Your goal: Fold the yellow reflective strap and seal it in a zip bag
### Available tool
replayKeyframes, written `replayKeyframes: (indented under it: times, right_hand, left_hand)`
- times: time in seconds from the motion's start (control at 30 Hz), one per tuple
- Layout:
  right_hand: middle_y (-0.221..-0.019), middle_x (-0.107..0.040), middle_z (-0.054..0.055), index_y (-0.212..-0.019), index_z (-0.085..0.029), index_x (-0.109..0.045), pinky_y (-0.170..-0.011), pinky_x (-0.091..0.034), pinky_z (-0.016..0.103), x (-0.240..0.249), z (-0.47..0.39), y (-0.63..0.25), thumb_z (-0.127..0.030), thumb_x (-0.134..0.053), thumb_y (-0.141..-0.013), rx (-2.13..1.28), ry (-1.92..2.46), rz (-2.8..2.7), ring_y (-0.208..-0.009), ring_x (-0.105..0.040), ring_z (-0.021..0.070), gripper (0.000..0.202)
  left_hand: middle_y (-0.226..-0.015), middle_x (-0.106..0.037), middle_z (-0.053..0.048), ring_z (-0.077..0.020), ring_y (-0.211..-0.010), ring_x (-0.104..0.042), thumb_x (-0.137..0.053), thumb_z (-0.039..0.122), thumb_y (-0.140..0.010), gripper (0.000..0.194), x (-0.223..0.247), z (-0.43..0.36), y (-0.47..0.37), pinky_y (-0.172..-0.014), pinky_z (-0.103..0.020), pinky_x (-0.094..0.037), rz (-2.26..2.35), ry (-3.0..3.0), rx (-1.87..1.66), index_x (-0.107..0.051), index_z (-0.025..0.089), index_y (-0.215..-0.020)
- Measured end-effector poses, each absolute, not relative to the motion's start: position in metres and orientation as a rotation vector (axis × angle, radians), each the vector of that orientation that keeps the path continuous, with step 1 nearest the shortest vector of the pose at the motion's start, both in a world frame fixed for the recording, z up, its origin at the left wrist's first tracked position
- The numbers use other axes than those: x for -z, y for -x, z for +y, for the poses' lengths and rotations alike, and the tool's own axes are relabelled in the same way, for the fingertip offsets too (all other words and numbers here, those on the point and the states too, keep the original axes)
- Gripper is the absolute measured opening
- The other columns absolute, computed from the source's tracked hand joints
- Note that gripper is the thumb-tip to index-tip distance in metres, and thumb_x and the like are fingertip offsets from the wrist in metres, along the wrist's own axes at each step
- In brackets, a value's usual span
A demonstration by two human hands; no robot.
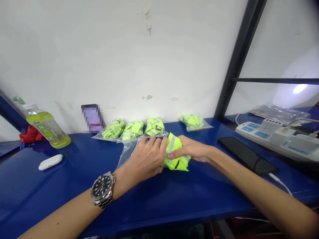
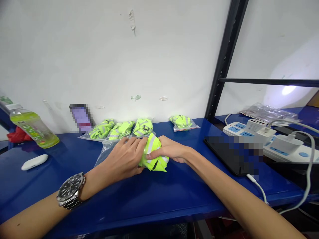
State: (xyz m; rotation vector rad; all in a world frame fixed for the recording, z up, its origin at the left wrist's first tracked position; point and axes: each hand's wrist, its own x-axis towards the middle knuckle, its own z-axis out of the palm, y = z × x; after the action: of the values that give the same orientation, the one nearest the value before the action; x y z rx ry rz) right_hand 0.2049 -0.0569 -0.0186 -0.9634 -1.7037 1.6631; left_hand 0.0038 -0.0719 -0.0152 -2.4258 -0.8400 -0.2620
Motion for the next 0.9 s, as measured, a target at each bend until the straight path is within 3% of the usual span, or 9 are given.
replayKeyframes:
  times: [0.07,0.2,0.3,0.4,0.5,0.7,0.9]
  right_hand:
    - [-0.081,-0.070,0.004,-0.082,-0.014,-0.068,-0.067,-0.052,0.026,0.020,-0.056,-0.205,-0.025,-0.080,-0.063,-1.727,0.940,-1.690,-0.073,-0.065,0.0156,0.025]
    - [-0.088,-0.071,0.006,-0.089,-0.016,-0.068,-0.073,-0.054,0.027,0.025,-0.057,-0.204,-0.046,-0.063,-0.081,-1.870,0.961,-1.398,-0.077,-0.066,0.0165,0.031]
    - [-0.084,-0.071,0.006,-0.085,-0.016,-0.068,-0.068,-0.054,0.025,0.023,-0.060,-0.204,-0.044,-0.061,-0.084,-1.831,0.971,-1.424,-0.074,-0.066,0.0156,0.029]
    - [-0.071,-0.065,0.002,-0.079,-0.015,-0.065,-0.048,-0.046,0.017,0.016,-0.064,-0.208,-0.040,-0.066,-0.082,-1.757,0.936,-1.634,-0.058,-0.059,0.0100,0.026]
    - [-0.060,-0.054,-0.004,-0.077,-0.014,-0.061,-0.033,-0.029,0.017,0.009,-0.064,-0.210,-0.044,-0.069,-0.078,-1.671,0.942,-1.884,-0.040,-0.041,0.0041,0.031]
    - [-0.059,-0.039,-0.005,-0.067,-0.015,-0.051,-0.045,-0.029,0.019,0.008,-0.061,-0.191,-0.043,-0.066,-0.079,-1.368,0.949,-2.074,-0.051,-0.032,0.0056,0.034]
    - [-0.053,-0.032,-0.005,-0.055,-0.017,-0.041,-0.047,-0.021,0.024,0.018,-0.059,-0.172,-0.032,-0.056,-0.080,-0.804,1.223,-2.108,-0.052,-0.026,0.0076,0.033]
  left_hand:
    - [-0.103,-0.061,-0.016,-0.0320,-0.092,-0.058,-0.070,0.031,-0.070,0.079,0.018,-0.071,-0.002,-0.079,-0.044,-0.048,-0.829,2.438,0.258,-0.033,0.002,-0.133]
    - [-0.120,-0.055,-0.025,-0.0335,-0.100,-0.056,-0.070,0.033,-0.073,0.095,0.033,-0.063,0.005,-0.085,-0.044,-0.049,-0.697,2.485,0.483,-0.014,-0.003,-0.141]
    - [-0.128,-0.049,-0.028,-0.0331,-0.104,-0.056,-0.069,0.035,-0.078,0.103,0.040,-0.059,0.009,-0.086,-0.044,-0.050,-0.614,2.493,0.665,0.000,-0.002,-0.145]
    - [-0.126,-0.052,-0.027,-0.0324,-0.105,-0.056,-0.062,0.041,-0.084,0.097,0.042,-0.060,0.008,-0.086,-0.044,-0.051,-0.570,2.509,0.732,0.000,0.000,-0.146]
    - [-0.124,-0.052,-0.027,-0.0321,-0.104,-0.056,-0.055,0.040,-0.089,0.089,0.041,-0.064,0.006,-0.085,-0.043,-0.051,-0.564,2.475,0.740,-0.002,-0.002,-0.146]
    - [-0.115,-0.056,-0.024,-0.0320,-0.099,-0.055,-0.054,0.028,-0.084,0.085,0.042,-0.068,0.004,-0.094,-0.050,-0.045,-0.626,2.418,0.665,-0.005,-0.005,-0.145]
    - [-0.109,-0.057,-0.019,-0.0313,-0.102,-0.053,-0.056,0.030,-0.083,0.087,0.047,-0.063,0.004,-0.095,-0.050,-0.043,-0.664,2.473,0.738,-0.005,0.001,-0.147]
